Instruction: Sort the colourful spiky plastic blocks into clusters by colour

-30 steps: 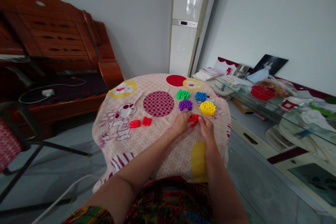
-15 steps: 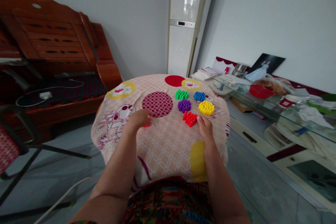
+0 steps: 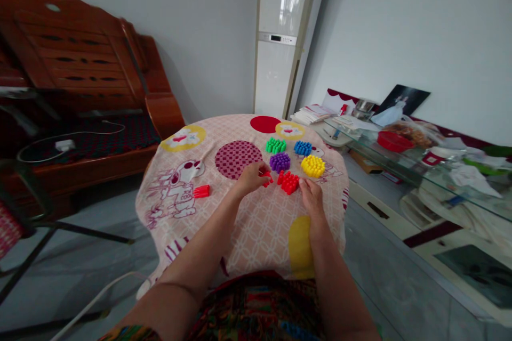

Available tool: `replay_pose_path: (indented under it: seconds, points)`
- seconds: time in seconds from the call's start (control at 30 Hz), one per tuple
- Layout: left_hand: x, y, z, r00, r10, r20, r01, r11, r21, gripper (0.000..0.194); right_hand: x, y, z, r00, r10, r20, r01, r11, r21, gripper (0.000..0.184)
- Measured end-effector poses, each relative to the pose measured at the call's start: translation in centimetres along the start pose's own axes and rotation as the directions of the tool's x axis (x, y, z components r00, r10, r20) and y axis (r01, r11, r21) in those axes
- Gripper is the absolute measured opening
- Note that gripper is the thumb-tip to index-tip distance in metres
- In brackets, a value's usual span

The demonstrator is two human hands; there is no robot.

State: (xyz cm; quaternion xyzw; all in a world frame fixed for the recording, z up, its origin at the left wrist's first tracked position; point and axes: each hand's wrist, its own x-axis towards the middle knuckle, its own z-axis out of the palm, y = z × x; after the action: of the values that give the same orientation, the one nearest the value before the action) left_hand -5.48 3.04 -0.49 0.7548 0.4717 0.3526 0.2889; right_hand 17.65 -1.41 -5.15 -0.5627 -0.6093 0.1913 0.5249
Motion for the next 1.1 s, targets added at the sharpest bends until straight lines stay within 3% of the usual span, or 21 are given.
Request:
replay_pose_path:
  seconds: [0.2, 0.33, 0.43, 0.57, 0.67, 0.8, 0.97, 1.1]
  points:
    - [-0.5, -1.7, 1.9, 0.998, 0.024, 0.058, -0.014, 0.985, -0.175, 0.016, 0.0, -0.1, -0.1, 1.0, -0.004, -0.004, 0.004, 1.0, -0.007, 0.038]
    - [-0.2, -1.7, 2.1, 0.99, -0.055, -0.133, 0.029, 0.981, -0.193, 0.01, -0.1, -0.1, -0.1, 1.0, -0.008, -0.005, 0.008, 1.0, -0.011, 0.037]
    - [-0.3, -1.3, 2.1, 0.974, -0.03, -0.223, 0.025, 0.999, -0.025, 0.008, -0.1, 0.0, -0.1, 1.0, -0.006, -0.002, 0.006, 1.0, -0.024, 0.038]
    - [-1.2, -0.6, 1.3, 0.997, 0.009, -0.074, 0.011, 0.962, 0.271, 0.005, -0.1, 0.1, -0.1, 1.0, -0.006, 0.002, 0.006, 1.0, -0.022, 0.038]
    - [-1.8, 0.1, 0.2, 1.0, -0.028, -0.002, 0.027, 0.927, 0.374, 0.004, -0.1, 0.1, 0.0, 1.0, 0.005, 0.002, -0.005, 1.0, -0.018, 0.038]
    - [-2.1, 0.5, -1.1, 0.995, -0.076, 0.072, 0.045, 0.93, 0.364, 0.016, 0.0, 0.1, 0.0, 1.0, 0.009, -0.007, -0.009, 1.0, -0.025, 0.038]
    - [-1.9, 0.2, -1.9, 0.971, -0.047, 0.233, -0.038, 0.937, 0.347, 0.029, 0.0, 0.1, 0.0, 1.0, 0.009, 0.001, -0.009, 1.0, -0.02, 0.037]
    - [-1.6, 0.4, -1.0, 0.987, -0.015, 0.158, -0.031, 0.958, 0.284, 0.022, -0.1, -0.1, -0.1, 1.0, -0.003, -0.002, 0.003, 1.0, -0.012, 0.036]
